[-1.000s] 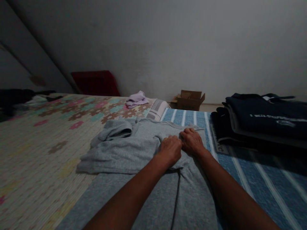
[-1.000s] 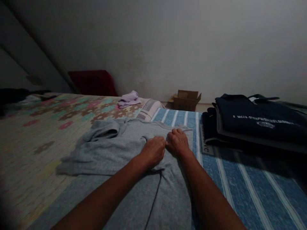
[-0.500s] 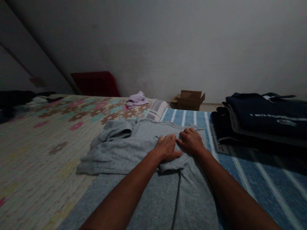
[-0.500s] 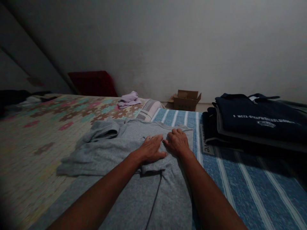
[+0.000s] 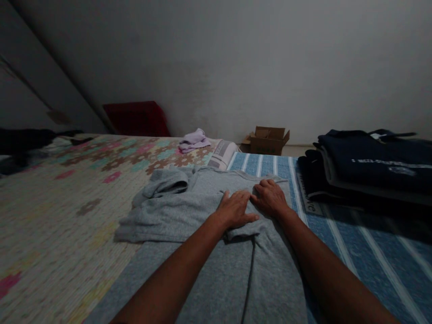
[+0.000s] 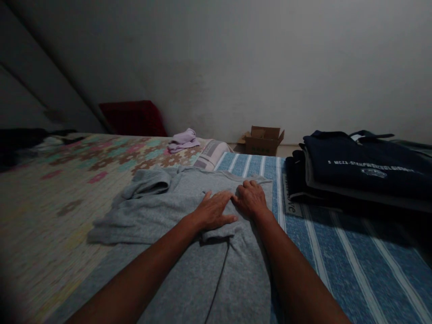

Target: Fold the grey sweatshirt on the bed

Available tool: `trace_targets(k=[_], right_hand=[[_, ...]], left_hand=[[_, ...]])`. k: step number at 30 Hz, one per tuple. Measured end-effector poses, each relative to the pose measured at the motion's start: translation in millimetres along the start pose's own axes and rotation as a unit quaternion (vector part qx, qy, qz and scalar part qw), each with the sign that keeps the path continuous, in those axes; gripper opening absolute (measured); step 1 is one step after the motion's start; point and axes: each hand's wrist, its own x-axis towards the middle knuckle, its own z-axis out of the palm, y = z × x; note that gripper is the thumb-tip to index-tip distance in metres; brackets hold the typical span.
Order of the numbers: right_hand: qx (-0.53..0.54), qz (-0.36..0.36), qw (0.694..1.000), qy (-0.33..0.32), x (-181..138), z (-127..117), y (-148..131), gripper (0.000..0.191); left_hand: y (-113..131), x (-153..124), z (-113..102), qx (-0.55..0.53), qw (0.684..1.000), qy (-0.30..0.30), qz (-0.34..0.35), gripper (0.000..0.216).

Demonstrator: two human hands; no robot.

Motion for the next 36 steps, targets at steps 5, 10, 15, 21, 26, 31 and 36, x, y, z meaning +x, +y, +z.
trace_targets(k=[5,10,15,21,26,31,36], right_hand=[[0.000,-0.010,1.000,0.003,-1.8,1.2,0.0,0.036],[-0.005,-0.016,1.000,-0.008,-1.4,2.0,0.7,0.037],[0.014,-0.025,0.999,-0.023,-6.8,-4.6,-4.0,0.034],[0.056,-0.045,0.997,-0.031,-29.1,-10.7,-23.8,0.031],[0.080,-0.059,0.994,-0.039,-38.2,-2.8,-32.3,0.031],[0.068,-0.088,0.994,-0.016,-39.3,12.1,-30.6,0.034],[0.057,-0.092,0.994,0.000,-40.6,16.5,-29.8,0.035]], left_hand=[[2.3,-19.1,-1.1,0.031,0.999,0.020,0.003,0.058],[-11.2,-62.2,-12.8,0.046,0.993,0.102,-0.025,0.038],[-51.3,-111.2,-28.8,0.088,0.972,0.195,-0.102,0.032],[-89.5,-162.8,-45.5,0.124,0.923,0.241,-0.272,0.030],[-108.6,-181.0,-52.9,0.069,0.876,0.188,-0.439,0.038],[-130.1,-178.8,-56.7,-0.020,0.847,0.150,-0.510,0.043],[-143.2,-174.2,-57.4,-0.049,0.843,0.159,-0.512,0.053]])
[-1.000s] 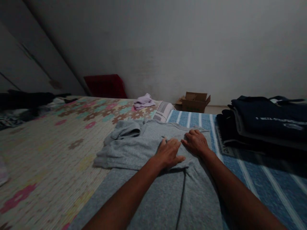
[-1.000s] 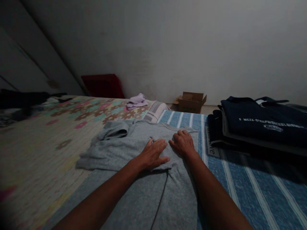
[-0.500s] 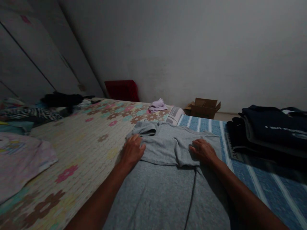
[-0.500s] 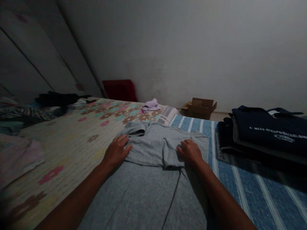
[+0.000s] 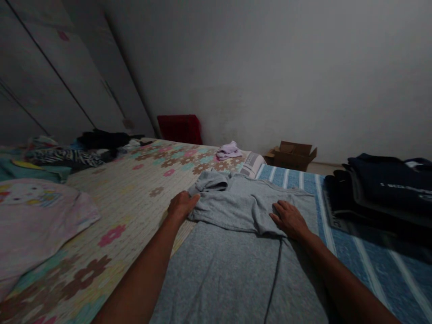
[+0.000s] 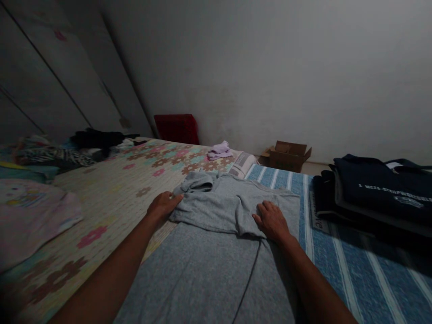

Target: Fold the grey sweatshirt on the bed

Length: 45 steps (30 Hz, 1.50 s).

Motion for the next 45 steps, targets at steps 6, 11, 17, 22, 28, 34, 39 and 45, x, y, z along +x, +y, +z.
trace_targets(k=[6,11,17,22,28,34,39,45], right_hand=[[-0.007,0.005,1.000,-0.001,0.9,2.7,1.2,0.035],[-0.014,0.010,1.000,-0.001,1.1,7.0,2.8,0.037],[-0.016,0.010,1.000,-0.003,0.8,2.8,0.6,0.035],[-0.019,0.015,1.000,-0.002,1.3,1.7,-1.1,0.034],[-0.022,0.015,1.000,-0.004,1.9,0.0,-2.1,0.045],[-0.029,0.017,0.999,-0.015,3.5,-1.4,-5.1,0.055],[0.013,0.037,0.999,-0.032,6.6,-4.2,-7.4,0.052],[0.092,0.025,0.995,-0.030,4.8,-14.8,-1.5,0.041]], left_hand=[[-0.4,6.9,4.0,-0.039,0.998,-0.024,0.045,0.040],[6.6,1.1,-6.4,-0.034,0.999,-0.015,0.032,0.018],[27.2,-2.1,-41.6,-0.054,0.995,0.060,0.059,0.014],[37.1,-2.0,-80.8,-0.113,0.973,0.176,0.101,0.015],[34.6,4.6,-90.5,-0.074,0.982,0.092,0.149,0.016],[32.8,21.0,-86.0,-0.008,0.985,0.042,0.168,0.020],[47.6,23.2,-97.4,0.002,0.975,0.078,0.208,0.022],[62.0,16.0,-102.9,-0.003,0.971,0.107,0.212,0.016]])
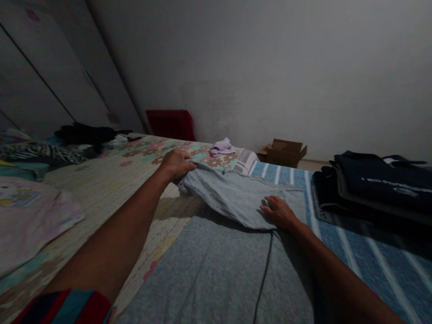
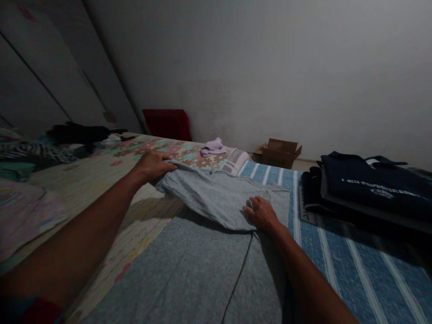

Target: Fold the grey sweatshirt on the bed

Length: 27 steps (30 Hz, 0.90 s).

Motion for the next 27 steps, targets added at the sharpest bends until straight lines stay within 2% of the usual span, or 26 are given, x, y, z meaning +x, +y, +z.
trace_targets(k=[7,13,16,21,27], right_hand=[[0.071,-0.013,0.997,0.004,-17.3,-11.5,-7.4,0.031],[0.153,0.019,0.987,0.039,-33.8,-16.7,-7.8,0.033],[0.145,0.004,0.989,0.026,-45.8,-18.4,-11.7,0.029],[0.076,-0.049,0.996,-0.007,-55.2,-19.5,-32.1,0.018],[0.094,-0.037,0.994,-0.032,-39.0,-10.6,-55.4,0.011]], left_hand=[[15.7,-8.3,-9.4,-0.020,0.999,-0.007,0.024,0.018],[25.5,-12.5,-12.7,-0.015,0.999,-0.008,0.043,0.020],[30.9,-12.7,-10.1,-0.012,0.999,-0.010,0.039,0.020],[45.2,-9.8,-8.2,-0.015,1.000,-0.001,0.020,0.016],[75.9,-24.3,-29.3,-0.061,0.996,-0.006,0.064,0.021]])
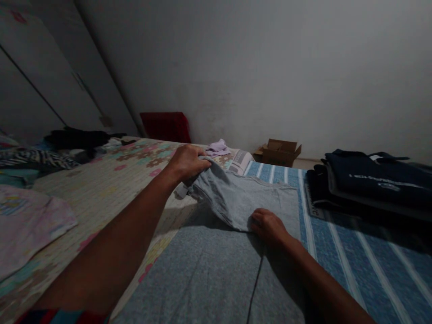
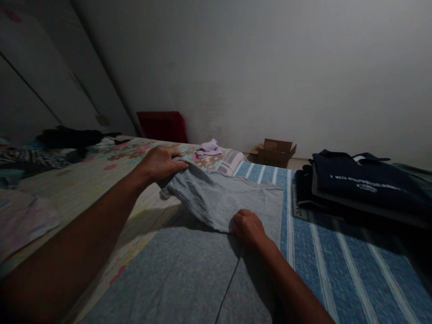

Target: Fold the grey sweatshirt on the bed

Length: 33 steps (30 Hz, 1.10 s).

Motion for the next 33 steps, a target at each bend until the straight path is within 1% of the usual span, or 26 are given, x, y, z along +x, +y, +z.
trace_targets(k=[3,5,7,9,11,14,17,20,23,25,28,33], right_hand=[[0.033,0.022,0.999,0.012,5.9,4.9,-3.3,0.011],[0.075,0.035,0.996,0.022,6.7,5.9,-2.9,0.010],[0.134,0.051,0.989,0.034,6.4,5.1,-0.5,0.008],[0.207,0.080,0.974,0.049,6.4,3.2,3.6,0.008],[0.284,0.120,0.949,0.065,7.7,0.6,9.3,0.013],[0.380,0.191,0.900,0.099,12.7,-4.0,20.6,0.021],[0.436,0.261,0.850,0.138,20.5,-9.2,32.7,0.024],[0.460,0.313,0.818,0.148,28.2,-13.7,40.6,0.022],[0.463,0.341,0.807,0.134,35.7,-16.2,42.7,0.020],[0.454,0.356,0.807,0.124,41.7,-16.8,43.0,0.018],[0.438,0.375,0.809,0.113,51.4,-16.4,44.4,0.020],[0.410,0.401,0.814,0.095,62.1,-14.6,49.7,0.020]], left_hand=[[25.5,-19.4,-12.4,-0.025,0.999,-0.001,0.041,0.019],[42.5,-37.6,-17.4,-0.045,0.996,-0.015,0.072,0.016],[57.2,-59.6,-16.7,-0.068,0.991,-0.052,0.107,0.011],[68.3,-84.3,-9.2,-0.084,0.980,-0.109,0.146,0.008],[75.8,-110.0,4.2,-0.094,0.961,-0.174,0.193,0.006],[82.9,-145.6,30.2,-0.087,0.931,-0.255,0.247,0.005],[88.0,-172.4,58.1,-0.050,0.913,-0.307,0.265,0.009],[91.7,-190.2,87.9,-0.009,0.897,-0.344,0.279,0.018],[94.0,-203.2,116.5,0.020,0.881,-0.380,0.282,0.026],[94.7,-210.7,130.6,0.018,0.880,-0.387,0.275,0.021],[93.5,-220.6,143.2,-0.016,0.885,-0.383,0.265,0.013],[86.1,-233.6,160.0,-0.058,0.888,-0.386,0.242,0.015]])
